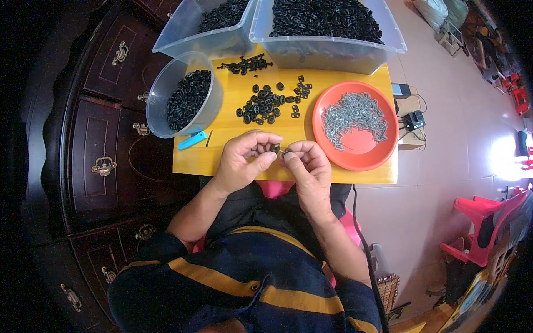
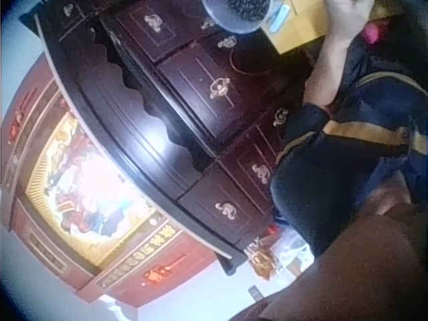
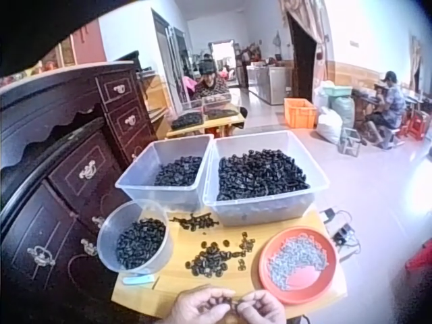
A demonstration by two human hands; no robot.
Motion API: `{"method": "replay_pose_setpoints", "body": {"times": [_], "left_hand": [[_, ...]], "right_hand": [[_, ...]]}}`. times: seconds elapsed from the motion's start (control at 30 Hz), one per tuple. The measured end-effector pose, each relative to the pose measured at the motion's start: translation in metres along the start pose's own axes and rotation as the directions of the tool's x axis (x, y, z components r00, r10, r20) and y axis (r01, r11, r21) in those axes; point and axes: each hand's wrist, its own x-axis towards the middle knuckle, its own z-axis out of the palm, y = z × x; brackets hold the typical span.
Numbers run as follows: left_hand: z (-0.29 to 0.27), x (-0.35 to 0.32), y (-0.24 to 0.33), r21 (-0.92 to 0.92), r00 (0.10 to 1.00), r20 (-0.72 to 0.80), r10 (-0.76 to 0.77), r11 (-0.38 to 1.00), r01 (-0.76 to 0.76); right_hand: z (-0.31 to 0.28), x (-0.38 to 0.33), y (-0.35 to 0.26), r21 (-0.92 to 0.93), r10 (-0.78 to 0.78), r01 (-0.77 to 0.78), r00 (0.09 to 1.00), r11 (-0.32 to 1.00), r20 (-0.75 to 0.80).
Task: The person assembles small plastic components by picking up plastic parts and metal pins from the table and inserting the pins into the components by hand.
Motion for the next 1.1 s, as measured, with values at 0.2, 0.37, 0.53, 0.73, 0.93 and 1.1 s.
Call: {"method": "replay_pose_setpoints", "body": {"times": [0.2,0.37,0.53,0.73,0.93,1.1], "left_hand": [[-0.001,0.002,0.003,0.138,0.998,0.014,0.062,0.988,-0.063],[-0.003,0.006,0.009,0.196,0.996,0.040,0.078,0.977,-0.084],[-0.002,0.007,0.006,0.170,0.995,0.054,0.086,0.981,-0.094],[-0.009,0.011,0.011,0.196,0.991,0.118,0.062,0.977,-0.084],[-0.011,0.015,0.011,0.245,0.970,0.201,0.135,0.952,-0.183],[0.001,0.013,0.027,0.371,0.985,0.151,0.088,0.918,-0.139]], "right_hand": [[-0.001,0.000,0.000,-0.023,0.011,-0.011,1.000,1.000,-0.007],[-0.001,0.000,0.003,-0.068,-0.020,0.020,1.000,0.997,-0.001],[-0.002,0.000,0.003,-0.069,-0.004,0.005,1.000,0.998,0.006],[-0.002,0.001,0.002,-0.024,0.072,-0.071,0.997,0.997,0.018],[-0.002,0.003,0.001,-0.034,0.191,-0.190,0.981,0.981,0.039],[-0.008,0.004,0.001,0.103,0.262,-0.270,0.961,0.957,0.084]]}}
